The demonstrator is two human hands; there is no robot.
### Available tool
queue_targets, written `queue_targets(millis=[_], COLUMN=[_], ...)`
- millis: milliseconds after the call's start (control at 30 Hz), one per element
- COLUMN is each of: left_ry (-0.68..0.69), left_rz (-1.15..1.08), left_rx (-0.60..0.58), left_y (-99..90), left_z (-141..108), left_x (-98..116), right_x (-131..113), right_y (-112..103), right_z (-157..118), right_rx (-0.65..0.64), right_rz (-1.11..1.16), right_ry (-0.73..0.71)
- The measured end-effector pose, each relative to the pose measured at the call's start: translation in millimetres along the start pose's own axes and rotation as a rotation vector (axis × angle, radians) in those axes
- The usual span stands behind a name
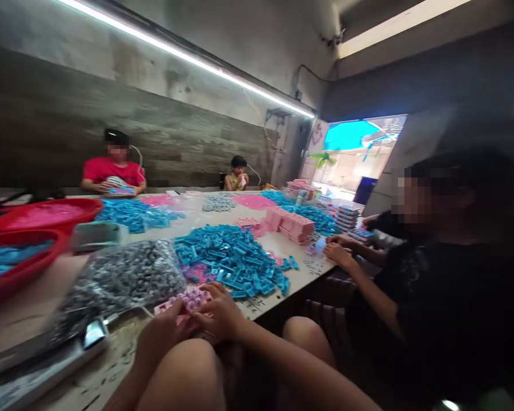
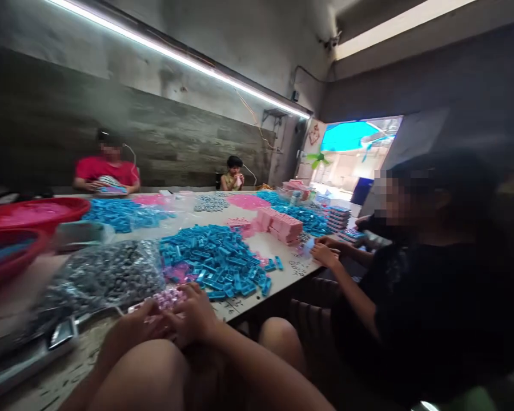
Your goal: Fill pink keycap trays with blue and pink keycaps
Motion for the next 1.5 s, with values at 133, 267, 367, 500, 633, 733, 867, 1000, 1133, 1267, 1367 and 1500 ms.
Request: queue_targets(millis=[133,267,367,500,633,733,867,1000,1133,1267,1367,1500], left_ry=[0.032,0.000,-0.122,-0.167,-0.114,-0.107,-0.101,-0.075,-0.053,-0.009,0.022,0.052], left_rz=[0.041,0.198,0.283,0.307,0.295,0.282,0.243,0.193,0.154,0.099,0.049,-0.030], left_rx=[-0.026,-0.021,-0.025,0.006,0.074,0.106,0.137,0.188,0.262,0.321,0.357,0.405], left_y=[-25.8,-56.3,-72.3,-66.2,-48.0,-41.0,-40.7,-45.5,-51.4,-54.0,-54.6,-57.1], left_z=[4,40,69,83,80,80,82,80,77,75,74,75], left_x=[3,-6,-36,-73,-86,-88,-90,-90,-87,-86,-88,-89], right_x=[32,64,71,72,78,85,91,93,91,86,85,84], right_y=[-26,-32,-18,-3,-3,-8,-15,-20,-20,-23,-27,-30], right_z=[5,26,43,52,54,57,59,58,56,55,53,53], right_rx=[-0.147,-0.185,-0.245,-0.234,-0.163,-0.109,-0.039,0.015,0.014,-0.006,-0.009,-0.023], right_rz=[-0.045,-0.067,-0.043,-0.012,0.045,0.097,0.155,0.213,0.225,0.236,0.243,0.262], right_ry=[0.079,0.062,-0.043,-0.119,-0.114,-0.080,-0.020,0.059,0.097,0.113,0.138,0.173])
Point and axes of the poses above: each hand's wrist, its own z-axis towards the middle knuckle, its own y-axis out of the palm, x = y × z, the point moved 3 cm from there along z, towards the middle knuckle, and after that the axes turned 1 degree about x, right-handed, at the moved point
